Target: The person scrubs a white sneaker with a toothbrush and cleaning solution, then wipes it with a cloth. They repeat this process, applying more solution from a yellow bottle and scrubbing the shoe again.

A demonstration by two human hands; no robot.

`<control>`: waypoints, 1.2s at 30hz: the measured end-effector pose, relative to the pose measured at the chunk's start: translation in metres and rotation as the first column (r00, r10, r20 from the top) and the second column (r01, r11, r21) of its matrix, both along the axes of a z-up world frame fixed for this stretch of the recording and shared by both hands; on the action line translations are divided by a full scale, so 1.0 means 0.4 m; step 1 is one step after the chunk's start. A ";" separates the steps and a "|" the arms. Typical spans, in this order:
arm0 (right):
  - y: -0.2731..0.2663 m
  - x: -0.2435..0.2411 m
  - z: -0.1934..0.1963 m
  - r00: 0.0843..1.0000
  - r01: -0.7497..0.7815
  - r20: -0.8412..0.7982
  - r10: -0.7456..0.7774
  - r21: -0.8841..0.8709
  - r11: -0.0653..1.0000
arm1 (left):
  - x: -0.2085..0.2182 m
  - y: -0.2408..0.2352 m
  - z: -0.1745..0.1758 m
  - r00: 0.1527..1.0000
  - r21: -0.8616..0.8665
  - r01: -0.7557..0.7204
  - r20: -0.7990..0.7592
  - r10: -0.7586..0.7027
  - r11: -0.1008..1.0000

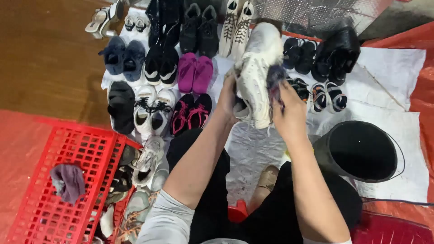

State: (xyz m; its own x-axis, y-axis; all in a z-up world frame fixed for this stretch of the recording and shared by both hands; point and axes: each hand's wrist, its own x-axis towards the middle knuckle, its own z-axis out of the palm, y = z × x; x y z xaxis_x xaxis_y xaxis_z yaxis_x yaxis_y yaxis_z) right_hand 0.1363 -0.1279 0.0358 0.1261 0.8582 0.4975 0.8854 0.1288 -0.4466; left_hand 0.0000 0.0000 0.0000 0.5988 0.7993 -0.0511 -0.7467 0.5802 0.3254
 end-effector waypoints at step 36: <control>-0.149 0.216 -0.062 0.642 0.431 -0.308 -0.702 -0.613 0.663 | -0.061 -0.019 -0.017 0.733 0.255 -0.355 -0.521 0.437 0.900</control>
